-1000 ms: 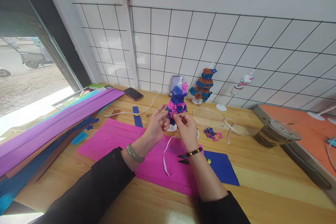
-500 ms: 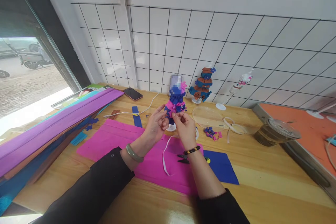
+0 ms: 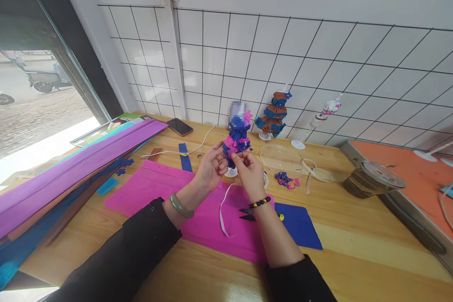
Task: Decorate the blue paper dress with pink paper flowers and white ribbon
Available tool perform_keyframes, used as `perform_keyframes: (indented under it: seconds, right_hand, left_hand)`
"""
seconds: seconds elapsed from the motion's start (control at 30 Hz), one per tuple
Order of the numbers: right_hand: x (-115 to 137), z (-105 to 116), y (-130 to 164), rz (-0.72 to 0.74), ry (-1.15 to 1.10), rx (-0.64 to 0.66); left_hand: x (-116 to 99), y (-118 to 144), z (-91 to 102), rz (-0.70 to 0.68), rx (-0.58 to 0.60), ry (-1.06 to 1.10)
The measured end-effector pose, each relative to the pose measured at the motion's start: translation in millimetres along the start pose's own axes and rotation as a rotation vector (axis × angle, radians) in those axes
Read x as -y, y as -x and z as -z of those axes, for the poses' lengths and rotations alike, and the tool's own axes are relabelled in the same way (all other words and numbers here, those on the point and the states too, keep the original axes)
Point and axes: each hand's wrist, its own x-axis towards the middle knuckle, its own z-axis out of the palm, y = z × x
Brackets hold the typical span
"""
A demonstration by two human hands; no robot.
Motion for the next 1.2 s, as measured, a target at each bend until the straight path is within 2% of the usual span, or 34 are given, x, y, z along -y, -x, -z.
perform_keyframes:
  seconds: [0.3,0.53,0.7,0.9,1.2]
  right_hand:
    - [-2.2,-0.3,0.2,0.003,-0.021,0.015]
    - [-6.7,2.2,-1.1,-0.004,-0.030,0.076]
    - [-9.4,7.1,-3.5,-0.041,0.016,0.224]
    - [4.5,16.8,-3.3,-0.162,0.167,0.336]
    - [5.6,30.1,-4.9,-0.172,0.325,0.557]
  left_hand:
    - [-1.1,2.2,-1.8,0.015,-0.027,-0.013]
    - [-5.0,3.3,-3.1,0.029,-0.045,0.044]
    - [-4.7,2.2,-0.5,0.039,-0.056,0.054]
    - [-2.3,0.1,5.0,0.041,-0.053,0.048]
    - [0.5,-1.4,4.6,0.034,-0.067,-0.001]
